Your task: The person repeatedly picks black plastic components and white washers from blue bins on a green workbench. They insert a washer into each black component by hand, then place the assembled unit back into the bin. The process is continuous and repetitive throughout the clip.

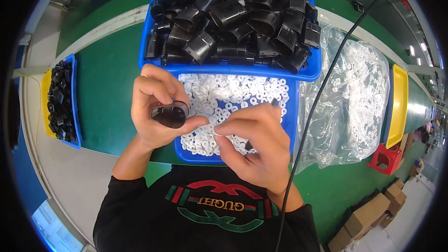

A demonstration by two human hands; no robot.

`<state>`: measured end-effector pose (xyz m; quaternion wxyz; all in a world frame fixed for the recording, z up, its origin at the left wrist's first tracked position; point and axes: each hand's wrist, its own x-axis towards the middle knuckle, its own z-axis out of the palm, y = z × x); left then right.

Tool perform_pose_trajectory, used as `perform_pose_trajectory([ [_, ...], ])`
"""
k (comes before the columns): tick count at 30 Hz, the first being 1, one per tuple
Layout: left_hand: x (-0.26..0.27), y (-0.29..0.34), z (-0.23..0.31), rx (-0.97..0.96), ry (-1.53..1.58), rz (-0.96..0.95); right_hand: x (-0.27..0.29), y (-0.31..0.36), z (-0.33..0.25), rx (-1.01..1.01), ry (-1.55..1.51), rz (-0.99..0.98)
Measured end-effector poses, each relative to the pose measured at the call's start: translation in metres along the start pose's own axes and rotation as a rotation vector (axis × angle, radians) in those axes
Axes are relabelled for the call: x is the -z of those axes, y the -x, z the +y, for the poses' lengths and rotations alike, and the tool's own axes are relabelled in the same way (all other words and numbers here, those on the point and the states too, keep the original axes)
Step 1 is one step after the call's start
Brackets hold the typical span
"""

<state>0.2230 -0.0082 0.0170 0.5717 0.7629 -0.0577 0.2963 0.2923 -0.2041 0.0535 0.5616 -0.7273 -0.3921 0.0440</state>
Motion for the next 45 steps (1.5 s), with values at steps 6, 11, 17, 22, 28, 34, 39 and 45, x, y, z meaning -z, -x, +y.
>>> perform_pose_trajectory([
  [6,-0.012,0.011,-0.005,-0.007,0.145,0.023,-0.002,-0.010,-0.019,-0.017,-0.128,-0.050],
  [11,-0.010,0.014,-0.005,-0.031,0.126,-0.053,-0.011,-0.015,-0.016,0.010,-0.055,-0.130],
  [17,-0.017,0.016,-0.005,-0.057,0.178,0.070,-0.017,-0.017,-0.018,0.022,-0.013,-0.141],
  [22,-0.017,0.015,-0.004,-0.058,0.146,0.046,-0.018,-0.014,-0.014,0.031,0.019,-0.125],
  [28,0.003,0.009,-0.002,-0.090,0.134,-0.054,-0.005,-0.012,-0.016,0.161,0.004,-0.052],
  [34,0.026,-0.009,0.008,-0.293,-0.201,-0.141,-0.004,-0.014,-0.005,0.074,0.119,-0.017],
  [39,0.027,-0.005,0.000,-0.263,-0.160,-0.102,-0.005,-0.010,-0.007,0.063,0.072,-0.029],
  [45,0.017,-0.004,0.001,-0.174,-0.086,-0.135,-0.005,-0.013,-0.008,0.097,0.179,-0.094],
])
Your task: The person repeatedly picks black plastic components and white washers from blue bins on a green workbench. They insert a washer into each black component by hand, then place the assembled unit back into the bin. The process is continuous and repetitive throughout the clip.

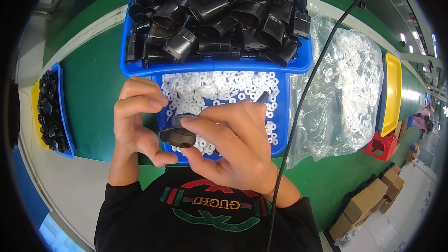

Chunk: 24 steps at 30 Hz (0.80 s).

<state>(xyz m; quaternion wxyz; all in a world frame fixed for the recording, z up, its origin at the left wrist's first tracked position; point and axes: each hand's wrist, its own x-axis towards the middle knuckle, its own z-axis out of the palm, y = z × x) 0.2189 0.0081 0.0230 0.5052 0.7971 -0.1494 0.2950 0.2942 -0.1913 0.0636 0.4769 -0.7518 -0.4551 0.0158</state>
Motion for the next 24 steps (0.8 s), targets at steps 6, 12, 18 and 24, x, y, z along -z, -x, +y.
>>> perform_pose_trajectory([
  [6,-0.001,-0.005,0.002,0.124,0.026,-0.154,0.001,0.000,-0.004,0.015,0.010,-0.013],
  [12,-0.011,0.002,0.005,0.281,0.292,-0.276,-0.002,-0.002,-0.007,-0.028,-0.189,0.041],
  [18,-0.016,0.006,0.005,0.362,0.311,-0.230,0.021,-0.015,-0.027,-0.017,-0.951,0.199],
  [24,-0.014,0.008,-0.001,0.397,0.413,-0.261,0.016,-0.036,-0.032,0.001,-1.231,0.014],
])
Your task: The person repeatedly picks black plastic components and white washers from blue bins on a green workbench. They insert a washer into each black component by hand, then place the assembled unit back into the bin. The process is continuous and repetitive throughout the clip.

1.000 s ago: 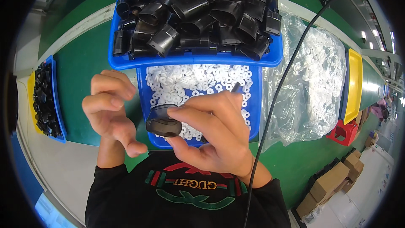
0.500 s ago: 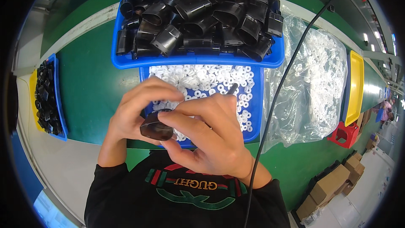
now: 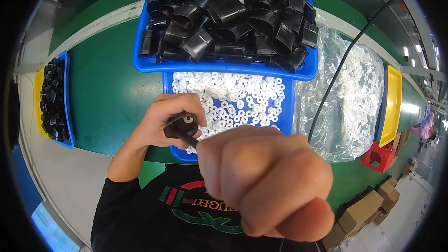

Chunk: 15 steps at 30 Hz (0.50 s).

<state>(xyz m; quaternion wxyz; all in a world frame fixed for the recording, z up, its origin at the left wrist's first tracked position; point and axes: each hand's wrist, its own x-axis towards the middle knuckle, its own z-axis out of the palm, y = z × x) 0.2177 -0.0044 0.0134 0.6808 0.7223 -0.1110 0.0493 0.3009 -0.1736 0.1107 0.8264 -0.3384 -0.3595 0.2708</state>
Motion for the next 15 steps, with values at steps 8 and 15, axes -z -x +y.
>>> perform_pose_trajectory([
  [8,-0.002,-0.001,-0.003,0.036,0.035,-0.093,-0.008,0.001,0.023,-0.053,0.147,0.100],
  [15,-0.003,-0.002,0.003,0.080,0.051,-0.114,-0.012,0.002,0.019,-0.217,0.247,0.204],
])
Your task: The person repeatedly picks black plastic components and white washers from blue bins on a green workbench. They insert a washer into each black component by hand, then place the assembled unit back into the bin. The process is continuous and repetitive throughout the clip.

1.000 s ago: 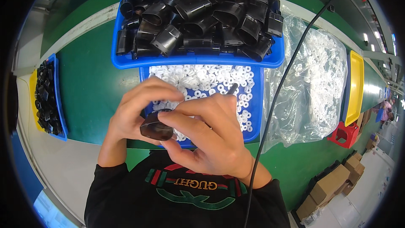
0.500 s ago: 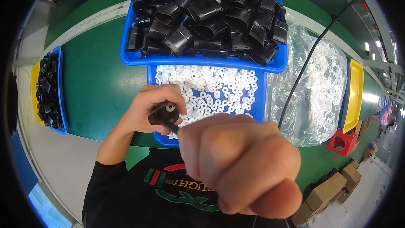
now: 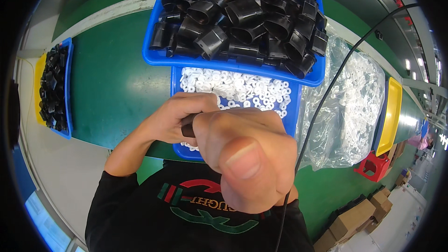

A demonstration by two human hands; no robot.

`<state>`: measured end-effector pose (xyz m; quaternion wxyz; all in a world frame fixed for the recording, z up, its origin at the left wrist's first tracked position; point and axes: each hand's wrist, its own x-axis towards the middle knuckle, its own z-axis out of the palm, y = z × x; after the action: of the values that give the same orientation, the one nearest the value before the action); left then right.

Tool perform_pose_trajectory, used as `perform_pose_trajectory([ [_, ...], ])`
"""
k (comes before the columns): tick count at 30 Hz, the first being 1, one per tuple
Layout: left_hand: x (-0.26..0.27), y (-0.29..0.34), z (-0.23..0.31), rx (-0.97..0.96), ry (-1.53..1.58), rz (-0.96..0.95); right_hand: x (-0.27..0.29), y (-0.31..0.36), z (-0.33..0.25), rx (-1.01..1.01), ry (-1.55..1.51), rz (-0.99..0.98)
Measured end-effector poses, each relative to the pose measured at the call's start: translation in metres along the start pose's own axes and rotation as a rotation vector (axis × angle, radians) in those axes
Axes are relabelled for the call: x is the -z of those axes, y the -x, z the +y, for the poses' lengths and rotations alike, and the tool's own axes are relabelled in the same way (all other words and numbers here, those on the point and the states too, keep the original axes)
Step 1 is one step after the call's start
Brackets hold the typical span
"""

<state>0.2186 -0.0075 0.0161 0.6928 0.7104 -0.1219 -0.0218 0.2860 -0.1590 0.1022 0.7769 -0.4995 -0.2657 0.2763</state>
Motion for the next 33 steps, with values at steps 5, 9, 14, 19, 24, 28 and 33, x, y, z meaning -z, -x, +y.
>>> perform_pose_trajectory([
  [5,0.001,0.000,-0.002,-0.021,0.010,-0.018,0.007,-0.003,0.009,0.087,0.041,-0.176],
  [9,0.002,-0.001,-0.002,-0.040,0.025,-0.024,0.003,-0.003,0.009,0.084,0.072,-0.164],
  [14,0.001,0.003,0.003,0.020,0.040,-0.032,0.003,-0.004,0.013,0.106,0.012,-0.169],
  [19,0.000,0.002,0.007,0.111,-0.042,0.000,0.010,0.000,0.027,0.164,-0.059,-0.153],
  [24,0.003,0.000,0.007,0.099,-0.099,-0.050,0.011,0.005,0.033,0.205,-0.033,-0.146],
  [28,0.003,0.001,0.005,0.068,-0.039,-0.073,0.010,0.008,0.009,0.175,-0.056,-0.113],
  [33,0.003,0.001,0.002,0.015,0.033,-0.056,0.007,0.004,-0.010,0.266,-0.020,-0.162],
])
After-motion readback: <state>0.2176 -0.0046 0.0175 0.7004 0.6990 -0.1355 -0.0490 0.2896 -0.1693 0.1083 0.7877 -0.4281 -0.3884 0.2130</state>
